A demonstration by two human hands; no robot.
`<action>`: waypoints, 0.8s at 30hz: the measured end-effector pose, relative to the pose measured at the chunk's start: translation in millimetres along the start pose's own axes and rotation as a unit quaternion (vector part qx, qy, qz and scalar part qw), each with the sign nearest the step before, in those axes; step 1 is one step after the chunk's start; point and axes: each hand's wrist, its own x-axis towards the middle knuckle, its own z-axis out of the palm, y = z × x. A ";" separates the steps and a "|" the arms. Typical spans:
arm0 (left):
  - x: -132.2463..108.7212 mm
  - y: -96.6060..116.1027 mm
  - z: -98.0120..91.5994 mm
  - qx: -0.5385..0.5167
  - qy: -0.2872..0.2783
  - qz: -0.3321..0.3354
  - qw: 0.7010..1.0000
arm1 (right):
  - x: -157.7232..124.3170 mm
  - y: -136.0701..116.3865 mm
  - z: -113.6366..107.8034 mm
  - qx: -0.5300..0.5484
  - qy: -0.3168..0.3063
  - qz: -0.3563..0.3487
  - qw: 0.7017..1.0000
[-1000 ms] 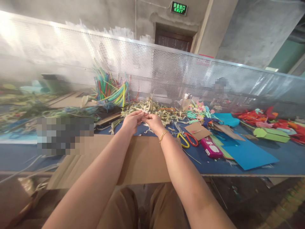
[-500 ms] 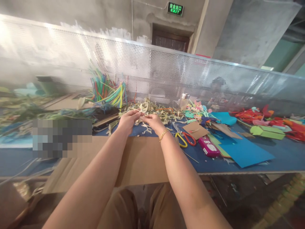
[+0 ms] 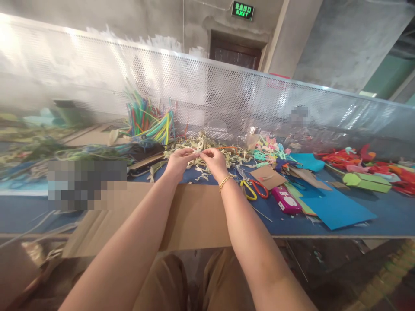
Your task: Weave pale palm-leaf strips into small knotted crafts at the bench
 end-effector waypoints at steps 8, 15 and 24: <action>0.6 -3.1 -0.3 0.015 0.033 0.008 0.999 | -4.9 -6.7 -1.1 -0.180 0.019 -0.103 0.978; 3.3 -9.0 1.2 0.004 0.034 0.010 0.999 | -6.8 -8.7 0.1 -0.230 0.024 -0.100 0.968; 7.4 -11.1 -4.5 0.119 0.030 0.045 0.991 | -4.0 -6.0 2.2 -0.242 -0.021 -0.007 0.970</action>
